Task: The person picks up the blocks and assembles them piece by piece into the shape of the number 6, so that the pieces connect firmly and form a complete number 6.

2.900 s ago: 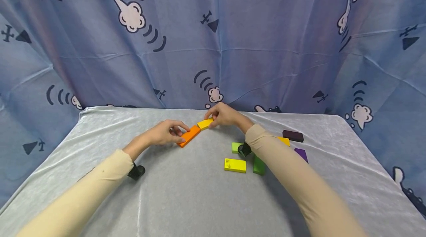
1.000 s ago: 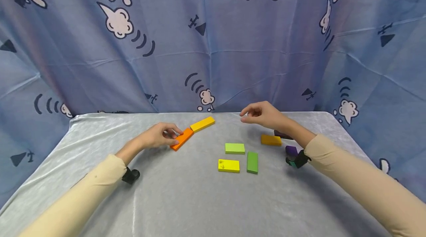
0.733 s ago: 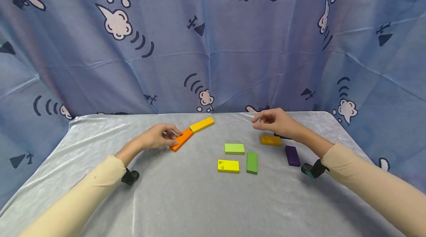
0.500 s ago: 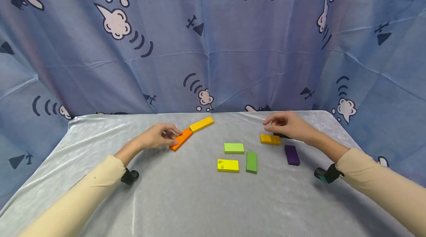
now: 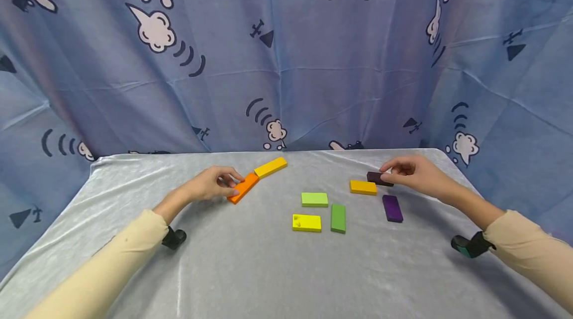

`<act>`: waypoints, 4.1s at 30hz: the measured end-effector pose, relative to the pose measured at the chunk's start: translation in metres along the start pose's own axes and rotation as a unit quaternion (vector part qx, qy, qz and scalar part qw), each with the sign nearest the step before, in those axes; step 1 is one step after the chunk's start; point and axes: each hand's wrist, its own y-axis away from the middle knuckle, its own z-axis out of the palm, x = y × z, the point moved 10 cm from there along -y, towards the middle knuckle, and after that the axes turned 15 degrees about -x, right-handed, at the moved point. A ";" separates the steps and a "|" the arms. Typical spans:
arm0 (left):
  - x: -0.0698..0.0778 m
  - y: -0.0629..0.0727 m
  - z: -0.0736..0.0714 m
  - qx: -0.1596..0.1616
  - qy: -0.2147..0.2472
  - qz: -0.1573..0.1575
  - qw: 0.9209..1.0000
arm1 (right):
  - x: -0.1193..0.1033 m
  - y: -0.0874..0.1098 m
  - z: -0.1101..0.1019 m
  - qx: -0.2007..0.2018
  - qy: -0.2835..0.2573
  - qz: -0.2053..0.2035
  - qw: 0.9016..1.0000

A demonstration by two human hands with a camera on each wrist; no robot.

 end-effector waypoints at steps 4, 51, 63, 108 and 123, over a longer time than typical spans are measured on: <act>0.001 -0.001 -0.001 0.002 -0.001 0.000 1.000 | 0.007 0.007 -0.002 0.004 -0.004 -0.010 1.000; 0.000 0.001 0.000 0.007 0.012 -0.008 1.000 | 0.007 -0.028 0.040 0.013 0.051 -0.024 0.998; -0.003 -0.002 0.001 0.006 0.009 -0.015 1.000 | 0.005 -0.031 0.041 0.002 0.040 -0.028 0.999; 0.000 -0.002 -0.003 0.008 0.006 0.000 1.000 | -0.067 -0.028 0.051 -0.002 -0.073 -0.092 0.993; -0.004 0.000 0.000 0.014 0.005 -0.007 1.000 | -0.092 -0.046 0.085 -0.035 -0.071 -0.108 0.991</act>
